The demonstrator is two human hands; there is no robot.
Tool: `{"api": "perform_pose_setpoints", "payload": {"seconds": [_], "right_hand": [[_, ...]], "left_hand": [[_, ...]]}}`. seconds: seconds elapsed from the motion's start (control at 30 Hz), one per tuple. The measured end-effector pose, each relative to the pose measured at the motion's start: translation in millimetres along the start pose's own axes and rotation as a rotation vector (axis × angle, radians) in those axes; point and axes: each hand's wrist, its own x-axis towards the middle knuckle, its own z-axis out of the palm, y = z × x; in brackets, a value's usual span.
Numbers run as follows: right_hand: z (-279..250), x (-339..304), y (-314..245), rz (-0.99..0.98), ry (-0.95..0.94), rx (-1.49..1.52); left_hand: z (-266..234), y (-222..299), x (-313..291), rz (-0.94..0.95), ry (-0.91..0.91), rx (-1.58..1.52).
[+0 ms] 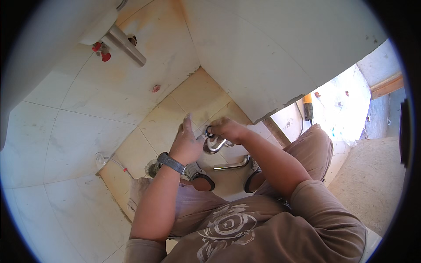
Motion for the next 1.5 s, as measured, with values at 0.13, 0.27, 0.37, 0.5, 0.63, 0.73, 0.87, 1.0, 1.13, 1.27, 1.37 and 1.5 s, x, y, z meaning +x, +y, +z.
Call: {"api": "perform_pose_setpoints", "payload": {"seconds": [0.13,0.27,0.37,0.5,0.63,0.73,0.87,1.0,1.13,1.27,1.37,1.5], "right_hand": [[-42,38,93,-0.082,-0.216,-1.872],[-68,34,139,0.056,0.324,-1.320],[-51,22,90,0.051,0.582,-0.799],[-7,3,-19,-0.041,0.156,-0.268],[28,-16,-76,-0.220,0.112,-0.408],[42,-22,-89,-0.250,0.085,-0.336],[39,-22,-76,-0.159,-0.029,0.125],[-7,-2,-18,-0.038,-0.111,0.377],[-48,25,90,0.739,-0.112,-1.106],[-55,-20,194,0.626,-0.183,-1.466],[-56,-37,220,0.680,0.057,-1.263],[-58,-41,220,0.669,0.205,-1.143]], "left_hand": [[-2,-7,1,0.048,-0.007,0.089],[1,-9,0,0.048,-0.074,0.096],[2,-10,0,0.060,-0.078,0.122],[2,-13,8,0.051,0.000,0.041],[-2,-9,12,-0.039,0.038,-0.280],[-7,-7,10,-0.093,0.058,-0.451],[-10,-10,10,-0.092,0.098,-0.403],[-11,-9,10,0.053,0.187,-0.167],[-14,-1,7,0.032,0.193,-0.220],[-19,5,6,0.058,0.218,-0.185],[-19,6,7,0.036,0.190,-0.220],[-18,6,9,0.065,0.193,-0.207]]}}
